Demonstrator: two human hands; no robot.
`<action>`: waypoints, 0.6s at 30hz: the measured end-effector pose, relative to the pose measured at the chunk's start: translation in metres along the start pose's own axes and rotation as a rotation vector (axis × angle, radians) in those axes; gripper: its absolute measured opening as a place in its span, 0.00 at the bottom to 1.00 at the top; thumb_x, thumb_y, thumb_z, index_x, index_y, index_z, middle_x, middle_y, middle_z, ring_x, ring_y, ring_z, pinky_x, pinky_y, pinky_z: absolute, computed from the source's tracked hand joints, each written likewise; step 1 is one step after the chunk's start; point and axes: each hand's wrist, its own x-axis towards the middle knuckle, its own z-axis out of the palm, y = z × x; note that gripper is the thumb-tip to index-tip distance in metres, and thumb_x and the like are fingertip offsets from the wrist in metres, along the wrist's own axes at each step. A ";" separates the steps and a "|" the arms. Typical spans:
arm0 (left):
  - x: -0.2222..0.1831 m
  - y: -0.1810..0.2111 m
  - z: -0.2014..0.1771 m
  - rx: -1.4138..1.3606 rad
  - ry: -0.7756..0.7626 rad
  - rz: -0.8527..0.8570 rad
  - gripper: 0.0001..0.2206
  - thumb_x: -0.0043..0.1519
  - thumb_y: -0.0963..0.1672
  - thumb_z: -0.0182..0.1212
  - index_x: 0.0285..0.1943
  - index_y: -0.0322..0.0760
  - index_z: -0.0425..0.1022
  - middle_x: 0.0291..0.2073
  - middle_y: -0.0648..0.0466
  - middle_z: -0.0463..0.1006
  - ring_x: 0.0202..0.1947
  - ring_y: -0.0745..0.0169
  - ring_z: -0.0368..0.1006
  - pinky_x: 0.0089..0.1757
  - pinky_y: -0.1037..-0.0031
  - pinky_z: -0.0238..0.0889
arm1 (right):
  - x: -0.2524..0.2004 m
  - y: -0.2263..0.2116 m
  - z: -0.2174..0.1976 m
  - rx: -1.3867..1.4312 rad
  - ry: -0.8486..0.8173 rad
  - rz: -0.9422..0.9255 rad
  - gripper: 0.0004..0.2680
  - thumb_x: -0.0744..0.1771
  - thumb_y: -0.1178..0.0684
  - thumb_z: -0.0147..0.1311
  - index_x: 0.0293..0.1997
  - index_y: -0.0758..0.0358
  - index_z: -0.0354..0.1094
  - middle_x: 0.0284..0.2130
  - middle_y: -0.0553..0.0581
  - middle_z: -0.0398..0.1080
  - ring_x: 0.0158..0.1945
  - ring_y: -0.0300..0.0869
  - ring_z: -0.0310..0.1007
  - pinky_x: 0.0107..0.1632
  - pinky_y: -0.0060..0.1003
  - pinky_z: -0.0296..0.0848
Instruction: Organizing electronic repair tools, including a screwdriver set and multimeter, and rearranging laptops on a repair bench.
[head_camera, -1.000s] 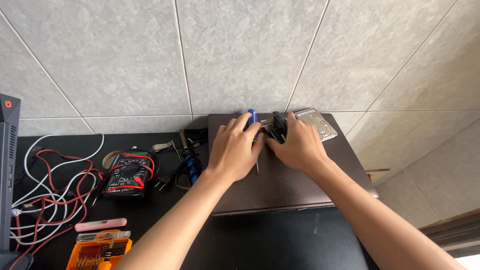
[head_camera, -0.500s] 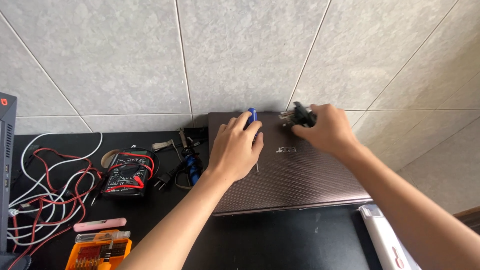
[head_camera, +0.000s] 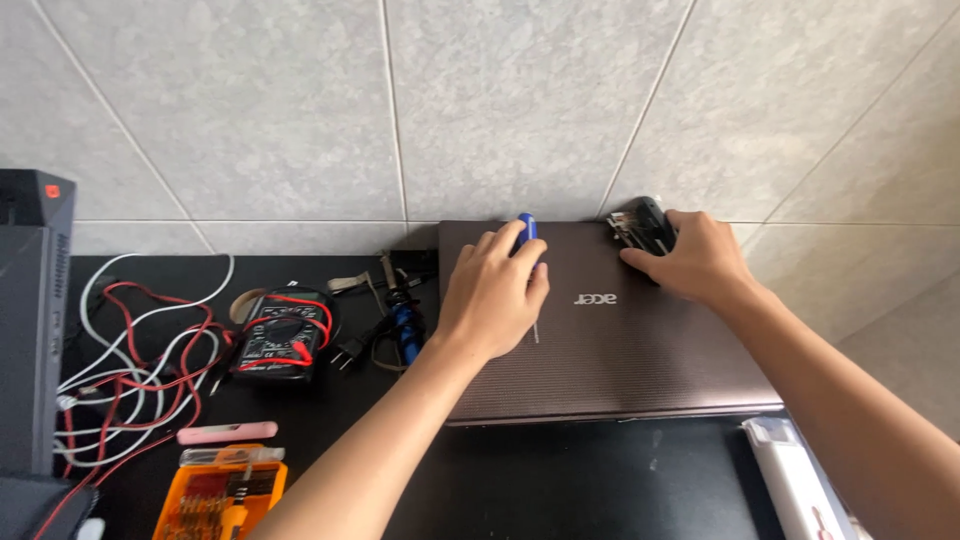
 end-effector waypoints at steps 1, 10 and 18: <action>0.000 -0.001 0.001 0.006 0.018 0.008 0.14 0.64 0.45 0.53 0.54 0.37 0.79 0.54 0.40 0.76 0.51 0.39 0.75 0.45 0.56 0.68 | 0.000 -0.001 0.000 -0.016 -0.012 0.015 0.23 0.59 0.37 0.69 0.49 0.69 0.77 0.32 0.70 0.78 0.46 0.66 0.78 0.44 0.54 0.76; 0.001 0.007 -0.021 -0.199 0.025 -0.073 0.19 0.69 0.49 0.46 0.61 0.35 0.75 0.66 0.39 0.70 0.44 0.41 0.80 0.43 0.51 0.69 | -0.005 -0.022 -0.022 -0.123 -0.185 0.099 0.16 0.61 0.36 0.63 0.40 0.57 0.80 0.27 0.62 0.80 0.36 0.53 0.79 0.39 0.45 0.70; -0.049 -0.057 -0.094 0.044 0.298 -0.173 0.13 0.61 0.43 0.57 0.53 0.37 0.78 0.60 0.44 0.75 0.53 0.41 0.75 0.49 0.52 0.66 | -0.039 -0.089 -0.070 -0.137 -0.225 0.048 0.15 0.62 0.35 0.62 0.45 0.47 0.81 0.27 0.59 0.81 0.34 0.51 0.77 0.37 0.43 0.68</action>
